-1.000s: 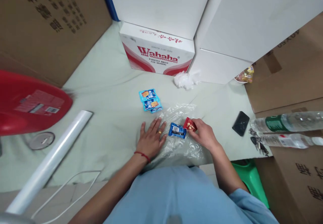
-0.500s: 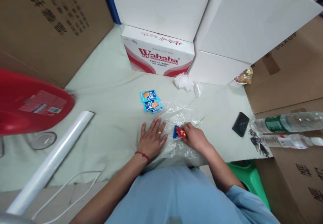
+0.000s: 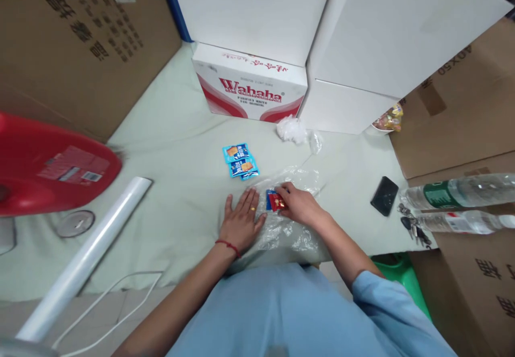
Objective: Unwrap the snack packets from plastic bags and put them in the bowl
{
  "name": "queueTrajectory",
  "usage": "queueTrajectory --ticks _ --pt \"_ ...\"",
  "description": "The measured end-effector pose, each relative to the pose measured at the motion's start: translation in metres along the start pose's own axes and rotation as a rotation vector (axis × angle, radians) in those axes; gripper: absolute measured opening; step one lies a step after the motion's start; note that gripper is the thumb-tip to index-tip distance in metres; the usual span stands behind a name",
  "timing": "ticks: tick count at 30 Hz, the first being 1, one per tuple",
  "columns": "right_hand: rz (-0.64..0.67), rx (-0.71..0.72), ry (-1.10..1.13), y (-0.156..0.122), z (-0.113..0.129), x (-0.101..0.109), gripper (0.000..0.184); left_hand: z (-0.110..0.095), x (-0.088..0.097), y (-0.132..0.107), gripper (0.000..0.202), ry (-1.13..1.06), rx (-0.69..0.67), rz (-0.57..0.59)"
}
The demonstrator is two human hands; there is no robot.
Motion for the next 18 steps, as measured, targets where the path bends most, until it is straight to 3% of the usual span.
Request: queueTrajectory --ticks 2,6,10,14,18 --pt "-0.003 0.025 0.017 0.001 0.001 -0.001 0.068 0.0 0.0 0.0 0.068 0.001 0.002 -0.008" --pt "-0.02 0.002 0.04 -0.004 -0.006 0.005 0.041 0.001 -0.001 0.0 0.07 -0.009 0.01 -0.007" --pt "-0.083 -0.044 0.022 -0.004 -0.001 0.014 0.038 0.0 -0.002 0.001 0.069 -0.024 0.012 0.011" --pt "-0.013 -0.095 -0.098 0.004 0.011 -0.003 0.039 0.005 -0.004 0.001 0.071 -0.055 0.028 0.023" --pt "0.02 -0.079 -0.172 0.006 0.018 -0.015 0.033 0.027 -0.006 0.003 0.073 -0.135 0.077 0.006"
Point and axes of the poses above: each hand's wrist, its own y-axis towards the middle knuckle, its own x-axis out of the back of the hand, z = x × y, the point moved 10 cm from there along y, towards the middle knuckle, and after that the axes turned 8 degrees about y, right-handed, at the moved point
